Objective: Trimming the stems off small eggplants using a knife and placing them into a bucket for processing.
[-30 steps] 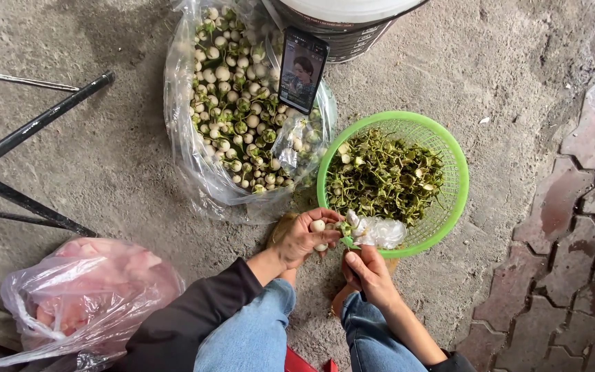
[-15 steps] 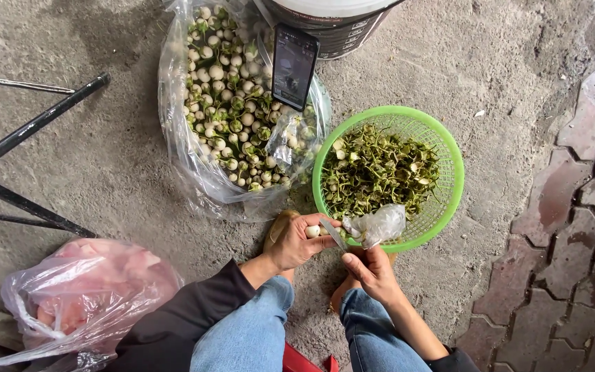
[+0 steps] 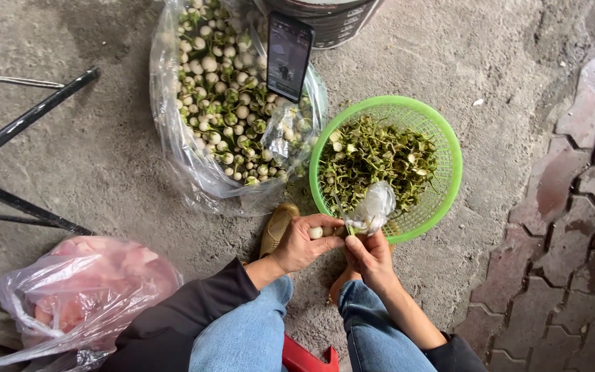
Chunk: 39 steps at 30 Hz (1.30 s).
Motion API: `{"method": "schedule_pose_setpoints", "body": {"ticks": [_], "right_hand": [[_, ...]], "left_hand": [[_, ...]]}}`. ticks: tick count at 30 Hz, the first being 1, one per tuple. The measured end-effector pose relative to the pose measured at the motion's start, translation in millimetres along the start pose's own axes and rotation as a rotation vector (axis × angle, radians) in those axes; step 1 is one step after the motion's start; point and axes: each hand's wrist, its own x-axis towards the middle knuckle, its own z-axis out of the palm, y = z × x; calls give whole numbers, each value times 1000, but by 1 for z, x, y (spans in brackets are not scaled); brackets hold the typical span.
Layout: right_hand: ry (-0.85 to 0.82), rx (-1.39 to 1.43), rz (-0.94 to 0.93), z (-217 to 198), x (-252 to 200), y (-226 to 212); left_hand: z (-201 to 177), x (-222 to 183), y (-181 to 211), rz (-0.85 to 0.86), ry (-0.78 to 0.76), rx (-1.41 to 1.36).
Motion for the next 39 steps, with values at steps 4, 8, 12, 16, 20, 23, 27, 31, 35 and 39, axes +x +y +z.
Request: {"method": "schedule_pose_setpoints", "body": {"ticks": [4, 8, 12, 16, 20, 23, 27, 31, 35, 39], "right_hand": [[-21, 324, 96, 0, 4, -13], [-143, 350, 61, 0, 0, -34], [-287, 119, 74, -21, -6, 2], [-278, -53, -37, -15, 2, -9], [-146, -5, -4, -41, 0, 28], [-81, 100, 29, -25, -2, 12], [73, 221, 59, -26, 10, -2], [-29, 292, 202, -17, 0, -13], [-127, 368, 290, -2, -10, -18], [-115, 416, 271, -17, -7, -1]], "left_hand": [[3, 0, -10, -149, 78, -207], [-2, 6, -16, -265, 112, -446], [-6, 7, -32, -310, 84, -480], [-7, 7, -30, -306, 103, -459], [-5, 7, -28, -305, 102, -383], [0, 4, -5, -282, 92, -367], [2, 5, -3, -269, 70, -359], [-6, 22, -26, -216, 132, -336], [0, 30, -27, -188, 166, -252], [6, 25, 9, -165, 169, -217]]}}
